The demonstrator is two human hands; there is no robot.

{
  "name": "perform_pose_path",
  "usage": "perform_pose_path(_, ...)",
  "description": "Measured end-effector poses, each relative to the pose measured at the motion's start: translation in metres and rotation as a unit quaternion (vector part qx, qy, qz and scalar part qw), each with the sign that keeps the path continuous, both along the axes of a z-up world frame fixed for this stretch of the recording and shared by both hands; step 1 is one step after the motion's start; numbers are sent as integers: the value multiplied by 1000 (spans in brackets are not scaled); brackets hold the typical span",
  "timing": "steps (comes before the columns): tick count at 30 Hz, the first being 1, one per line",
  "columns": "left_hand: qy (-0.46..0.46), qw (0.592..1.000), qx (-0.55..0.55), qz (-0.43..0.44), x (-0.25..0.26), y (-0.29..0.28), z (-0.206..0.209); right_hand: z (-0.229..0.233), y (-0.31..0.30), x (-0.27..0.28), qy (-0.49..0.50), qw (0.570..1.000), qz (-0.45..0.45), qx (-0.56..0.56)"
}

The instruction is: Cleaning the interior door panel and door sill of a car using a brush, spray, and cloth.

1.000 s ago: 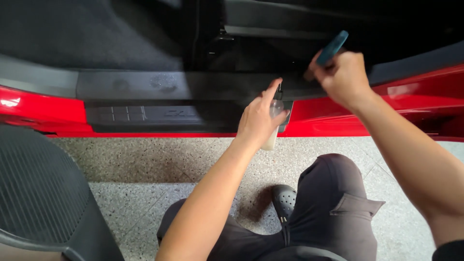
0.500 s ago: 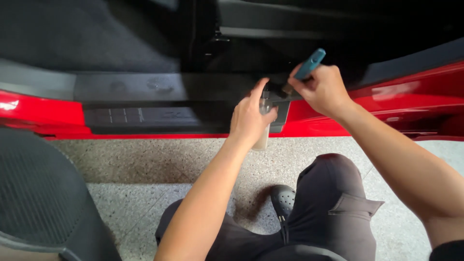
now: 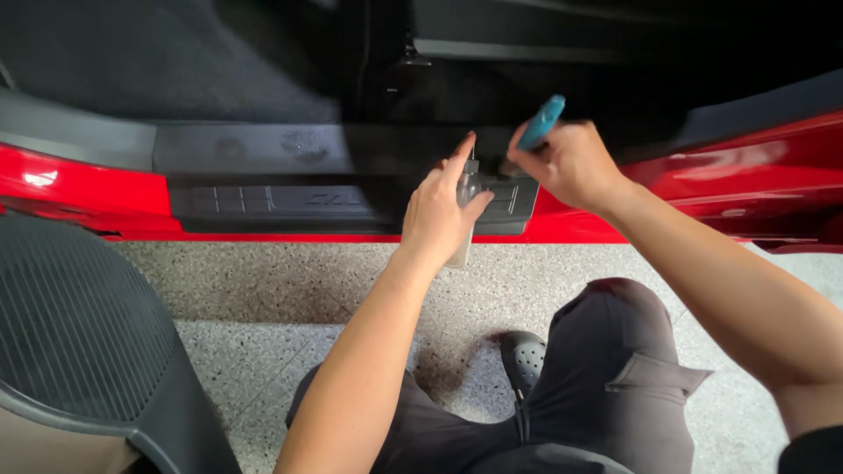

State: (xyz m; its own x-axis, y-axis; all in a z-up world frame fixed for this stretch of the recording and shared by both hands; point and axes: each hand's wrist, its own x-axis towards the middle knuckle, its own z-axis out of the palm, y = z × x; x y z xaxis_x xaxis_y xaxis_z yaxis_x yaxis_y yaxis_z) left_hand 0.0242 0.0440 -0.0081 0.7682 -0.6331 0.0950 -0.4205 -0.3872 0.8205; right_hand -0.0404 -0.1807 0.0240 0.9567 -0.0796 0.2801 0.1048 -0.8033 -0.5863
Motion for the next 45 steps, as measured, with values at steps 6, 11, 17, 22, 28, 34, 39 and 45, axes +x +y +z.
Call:
perform_pose_path(6,-15,1000,-14,18,3,7,-1,-9,-1,12,-14,999,-24,25)
perform_pose_path(11,-14,1000,-16,19,4,7,-4,-20,-12,18,-27,997,-68,31)
perform_pose_path(17,19,999,14,21,4,11,6,-5,9,20,12,999,-42,3)
perform_pose_path(22,20,999,18,31,9,13,-5,-14,21,25,-34,999,21,17)
perform_pose_path(28,9,999,5,44,15,20,-3,-13,27,27,-21,997,-5,70)
perform_pose_path(34,-5,999,5,51,22,28,0,-25,12,35,-64,997,-10,39)
perform_pose_path(39,13,998,-4,56,25,33,-4,-17,29,31,-46,998,29,15)
perform_pose_path(45,2,998,-6,58,31,40,1,-30,46,38,-3,996,23,88)
